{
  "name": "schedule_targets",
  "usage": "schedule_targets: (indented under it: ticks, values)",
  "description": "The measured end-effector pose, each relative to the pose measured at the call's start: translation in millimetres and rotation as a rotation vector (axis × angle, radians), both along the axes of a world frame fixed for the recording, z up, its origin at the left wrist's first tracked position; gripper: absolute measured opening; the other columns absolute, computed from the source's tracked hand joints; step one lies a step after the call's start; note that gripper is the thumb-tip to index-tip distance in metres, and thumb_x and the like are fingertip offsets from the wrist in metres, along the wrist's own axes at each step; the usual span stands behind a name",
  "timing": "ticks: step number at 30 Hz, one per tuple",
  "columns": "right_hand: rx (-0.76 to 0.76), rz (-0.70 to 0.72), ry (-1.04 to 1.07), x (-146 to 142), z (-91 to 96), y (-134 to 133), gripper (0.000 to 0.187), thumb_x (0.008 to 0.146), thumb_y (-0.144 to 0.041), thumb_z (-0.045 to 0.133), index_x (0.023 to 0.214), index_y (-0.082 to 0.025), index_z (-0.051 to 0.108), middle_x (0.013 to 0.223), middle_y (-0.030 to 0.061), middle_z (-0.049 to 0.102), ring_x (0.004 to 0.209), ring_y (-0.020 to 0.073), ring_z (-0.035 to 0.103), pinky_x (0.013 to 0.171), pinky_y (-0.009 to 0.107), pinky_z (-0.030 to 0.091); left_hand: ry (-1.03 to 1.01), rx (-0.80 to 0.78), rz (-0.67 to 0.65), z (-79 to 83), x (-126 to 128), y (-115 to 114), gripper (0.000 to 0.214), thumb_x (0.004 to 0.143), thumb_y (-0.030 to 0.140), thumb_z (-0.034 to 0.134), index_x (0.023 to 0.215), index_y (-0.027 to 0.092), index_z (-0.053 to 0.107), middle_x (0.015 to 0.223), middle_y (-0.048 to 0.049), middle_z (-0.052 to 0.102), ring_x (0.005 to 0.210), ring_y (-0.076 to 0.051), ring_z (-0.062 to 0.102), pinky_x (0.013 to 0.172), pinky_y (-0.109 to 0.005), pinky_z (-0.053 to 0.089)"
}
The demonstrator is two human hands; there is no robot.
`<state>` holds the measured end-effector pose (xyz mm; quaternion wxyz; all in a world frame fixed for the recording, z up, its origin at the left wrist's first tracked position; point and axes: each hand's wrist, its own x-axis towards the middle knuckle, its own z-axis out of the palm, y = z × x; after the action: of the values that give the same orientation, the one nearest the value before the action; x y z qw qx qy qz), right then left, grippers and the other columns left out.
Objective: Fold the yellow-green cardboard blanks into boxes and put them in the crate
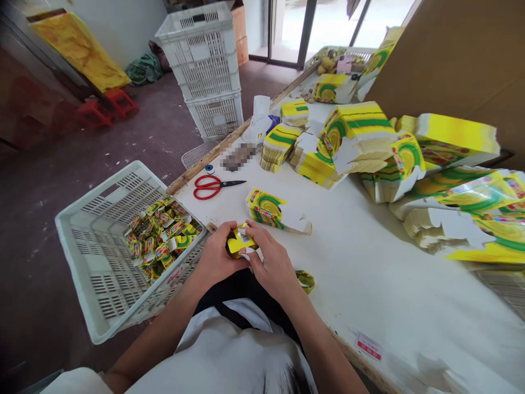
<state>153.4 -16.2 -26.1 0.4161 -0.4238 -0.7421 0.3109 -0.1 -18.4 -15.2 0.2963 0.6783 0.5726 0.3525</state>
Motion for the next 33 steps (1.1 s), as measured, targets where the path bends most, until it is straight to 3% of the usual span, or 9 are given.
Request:
schedule_targets:
  ticks: [7,15,33]
  values:
    - [-0.003,-0.004,-0.014,1.6,-3.4,-0.3,0.033,0.089,-0.026,0.054,0.122,-0.024,0.054,0.132,0.0107,0.062,0.122,0.0246,0.059,0.097,0.042,0.051,0.026,-0.007,0.000,-1.4,-0.9,0.4,0.056,0.058,0.023,0.072,0.109,0.018,0.049,0.101,-0.0067,0.065,0.087,-0.023,0.064,0.077,-0.036,0.051]
    - [0.005,-0.027,-0.009,1.2,-2.1,1.0,0.030,0.093,-0.023,0.044,0.121,-0.022,0.054,0.129,0.0115,0.064,0.118,0.0230,0.062,0.095,0.040,0.053,-0.039,-0.023,0.012,2.5,3.1,0.0,0.054,0.058,0.019,0.072,0.107,0.018,0.051,0.098,-0.0049,0.065,0.086,-0.021,0.064,0.078,-0.035,0.051]
    - [-0.044,-0.027,-0.010,1.1,-0.3,0.7,0.026,0.095,-0.030,0.044,0.116,-0.023,0.055,0.127,0.0122,0.065,0.116,0.0237,0.062,0.093,0.041,0.053,-0.033,-0.058,0.008,0.7,3.7,0.5,0.054,0.058,0.020,0.072,0.108,0.019,0.051,0.100,-0.0048,0.066,0.087,-0.021,0.063,0.079,-0.036,0.051]
